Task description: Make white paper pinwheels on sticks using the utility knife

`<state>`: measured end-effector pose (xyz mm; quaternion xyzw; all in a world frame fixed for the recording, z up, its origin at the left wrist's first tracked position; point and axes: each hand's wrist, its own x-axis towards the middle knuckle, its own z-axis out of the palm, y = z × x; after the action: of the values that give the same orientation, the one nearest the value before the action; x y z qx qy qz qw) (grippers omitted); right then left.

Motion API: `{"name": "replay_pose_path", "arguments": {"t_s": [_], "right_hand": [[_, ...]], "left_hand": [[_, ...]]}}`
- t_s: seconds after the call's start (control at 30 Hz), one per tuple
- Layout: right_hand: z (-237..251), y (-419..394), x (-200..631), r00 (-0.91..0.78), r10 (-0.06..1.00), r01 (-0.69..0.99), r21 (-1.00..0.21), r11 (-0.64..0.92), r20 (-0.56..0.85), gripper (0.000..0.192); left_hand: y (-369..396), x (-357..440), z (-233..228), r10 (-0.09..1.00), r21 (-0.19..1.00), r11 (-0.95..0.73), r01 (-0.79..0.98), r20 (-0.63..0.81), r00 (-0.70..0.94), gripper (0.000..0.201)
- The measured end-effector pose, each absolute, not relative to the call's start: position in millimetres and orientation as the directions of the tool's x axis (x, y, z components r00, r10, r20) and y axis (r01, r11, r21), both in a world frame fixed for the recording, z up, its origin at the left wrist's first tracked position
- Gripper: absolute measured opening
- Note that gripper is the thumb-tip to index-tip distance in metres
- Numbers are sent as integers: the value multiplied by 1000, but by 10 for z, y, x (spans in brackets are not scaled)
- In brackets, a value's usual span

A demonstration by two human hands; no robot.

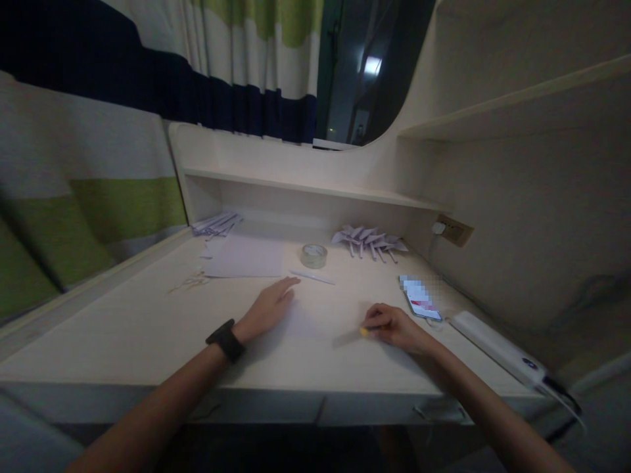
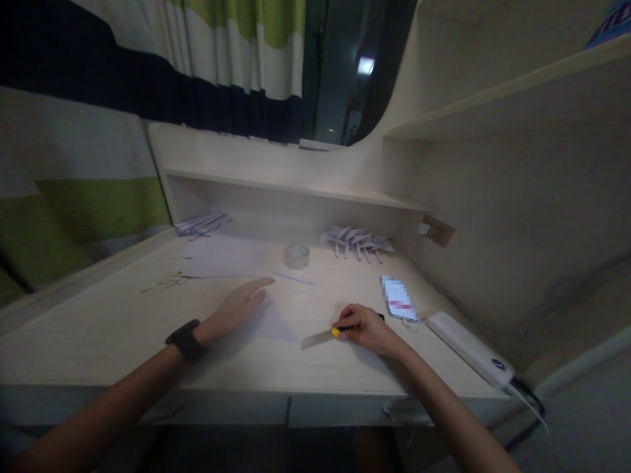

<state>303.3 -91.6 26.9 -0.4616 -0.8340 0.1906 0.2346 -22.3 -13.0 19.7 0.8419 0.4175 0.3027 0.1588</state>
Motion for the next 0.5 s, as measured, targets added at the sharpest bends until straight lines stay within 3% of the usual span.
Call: {"name": "replay_pose_path", "arguments": {"t_s": [0.1, 0.27, 0.5], "right_hand": [[265, -864, 3051, -460, 865, 674, -555, 487, 200, 24], [253, -797, 3072, -423, 883, 675, -579, 456, 202, 28], [236, -791, 3073, -398, 891, 697, -559, 449, 220, 27]], "left_hand": [[-124, -343, 328, 735, 518, -671, 531, 363, 573, 36], [-204, -506, 464, 572, 398, -794, 459, 232, 787, 31], [-279, -596, 393, 567, 272, -819, 506, 242, 787, 30]]}}
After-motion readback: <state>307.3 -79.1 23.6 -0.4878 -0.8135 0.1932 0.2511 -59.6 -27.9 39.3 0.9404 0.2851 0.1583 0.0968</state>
